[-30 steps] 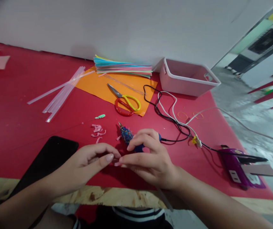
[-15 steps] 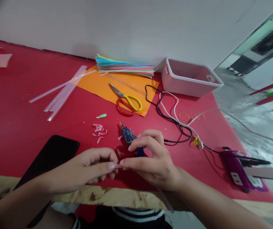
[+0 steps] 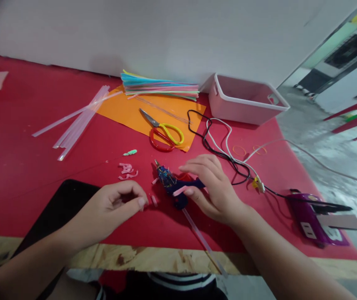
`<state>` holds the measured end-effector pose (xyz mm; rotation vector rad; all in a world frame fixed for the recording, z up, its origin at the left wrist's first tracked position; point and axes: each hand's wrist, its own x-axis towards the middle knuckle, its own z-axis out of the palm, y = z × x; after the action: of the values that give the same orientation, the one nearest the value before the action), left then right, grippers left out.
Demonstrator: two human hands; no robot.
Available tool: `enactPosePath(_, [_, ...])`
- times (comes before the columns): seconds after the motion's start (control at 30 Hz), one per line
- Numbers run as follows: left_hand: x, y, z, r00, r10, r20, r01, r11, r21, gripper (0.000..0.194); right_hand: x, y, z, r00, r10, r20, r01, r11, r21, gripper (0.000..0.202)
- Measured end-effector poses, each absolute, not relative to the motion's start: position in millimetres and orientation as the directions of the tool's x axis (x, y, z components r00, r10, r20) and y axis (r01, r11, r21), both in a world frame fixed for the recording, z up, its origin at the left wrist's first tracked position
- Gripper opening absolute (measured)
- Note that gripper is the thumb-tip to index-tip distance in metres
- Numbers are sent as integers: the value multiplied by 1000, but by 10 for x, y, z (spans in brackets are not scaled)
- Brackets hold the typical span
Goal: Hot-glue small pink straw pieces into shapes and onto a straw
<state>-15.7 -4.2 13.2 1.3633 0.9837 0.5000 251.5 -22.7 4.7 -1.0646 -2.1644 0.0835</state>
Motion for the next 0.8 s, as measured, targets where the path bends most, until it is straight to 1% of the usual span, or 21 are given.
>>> enactPosePath(0.07, [-138, -46, 138, 532, 788, -309, 223, 222, 949, 16, 2449, -258, 58, -430, 658, 618, 635, 707, -311, 21])
enactPosePath(0.13, [-125, -51, 153, 549, 749, -372, 202, 313, 928, 18, 2353, -309, 77, -453, 606, 654, 590, 754, -289, 11])
enactPosePath(0.23, [-126, -55, 189, 618, 613, -493, 232, 458, 858, 25, 2226, -378, 102, -500, 561, 660, 549, 795, -260, 10])
enactPosePath(0.3, [-134, -56, 218, 655, 546, -522, 253, 492, 833, 25, 2176, -401, 107, -524, 542, 657, 542, 807, -233, 7])
enactPosePath(0.37, [-139, -59, 244, 667, 535, -519, 238, 507, 828, 22, 2156, -406, 103, -540, 530, 654, 544, 812, -210, 8])
enactPosePath(0.5, [-128, -76, 265, 650, 575, -497, 206, 496, 843, 14, 2173, -395, 81, -561, 528, 638, 543, 816, -198, 11])
enactPosePath(0.6, [-121, -102, 235, 641, 663, -386, 168, 370, 914, 11, 2199, -392, 62, -558, 533, 636, 548, 812, -200, 13])
enactPosePath(0.67, [-130, -120, 195, 610, 747, -266, 155, 217, 964, 10, 2214, -390, 49, -554, 540, 634, 557, 806, -200, 16])
enactPosePath(0.73, [-144, -137, 145, 571, 819, -60, 168, -45, 985, 9, 2234, -382, 38, -546, 552, 631, 574, 795, -198, 19])
enactPosePath(0.77, [-151, -144, 119, 548, 833, 82, 177, -211, 961, 9, 2250, -372, 33, -537, 563, 628, 589, 783, -199, 20])
enactPosePath(0.8, [-158, -152, 92, 521, 821, 235, 186, -378, 907, 10, 2272, -358, 31, -516, 581, 629, 612, 764, -204, 20])
